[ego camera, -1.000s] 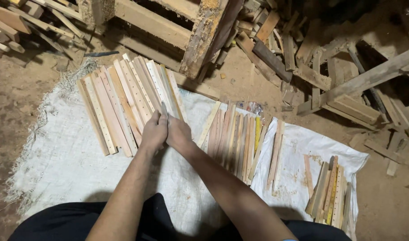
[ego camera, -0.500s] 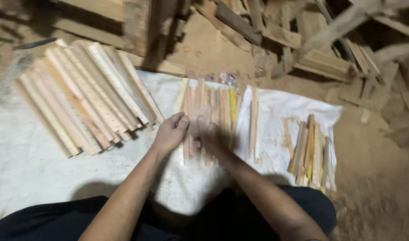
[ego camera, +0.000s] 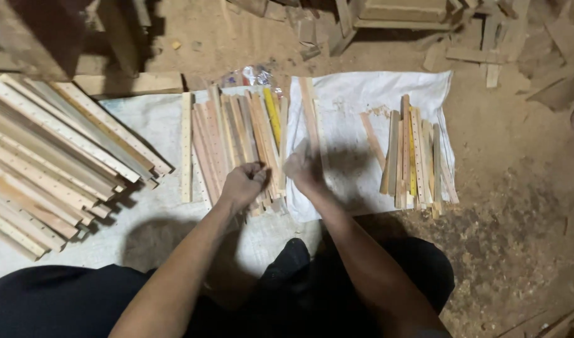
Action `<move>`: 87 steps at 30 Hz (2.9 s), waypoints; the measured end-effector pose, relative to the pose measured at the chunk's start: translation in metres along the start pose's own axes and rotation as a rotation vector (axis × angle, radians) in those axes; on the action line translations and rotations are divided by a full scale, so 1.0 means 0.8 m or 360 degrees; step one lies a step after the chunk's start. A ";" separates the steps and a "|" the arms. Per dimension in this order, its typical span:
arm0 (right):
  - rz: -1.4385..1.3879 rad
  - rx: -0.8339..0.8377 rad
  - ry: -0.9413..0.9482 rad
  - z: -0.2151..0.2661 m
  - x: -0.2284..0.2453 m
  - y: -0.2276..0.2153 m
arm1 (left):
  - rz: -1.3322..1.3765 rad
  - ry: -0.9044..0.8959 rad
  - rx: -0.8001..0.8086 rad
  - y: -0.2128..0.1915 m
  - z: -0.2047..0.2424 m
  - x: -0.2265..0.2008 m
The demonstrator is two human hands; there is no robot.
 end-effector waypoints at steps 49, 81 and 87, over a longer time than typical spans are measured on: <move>-0.1859 -0.0408 0.0267 -0.019 -0.064 -0.031 | 0.0962 0.0319 0.0121 0.031 -0.064 -0.070; 0.0045 -0.1483 -0.1494 0.168 0.173 -0.144 | -0.0113 0.0508 -0.0332 -0.083 0.235 -0.060; -0.0350 -0.0987 -0.1923 0.216 0.234 -0.112 | -0.0163 0.0223 -0.0080 -0.091 0.236 -0.036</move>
Point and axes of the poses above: each hand's wrist, its own z-axis away from the middle knuckle, its own y-axis out of the palm, x = y × z, the point moved 7 cm from there along -z, towards the middle knuckle, and after that the axes turned 13 degrees about x, right-handed, at the moved point
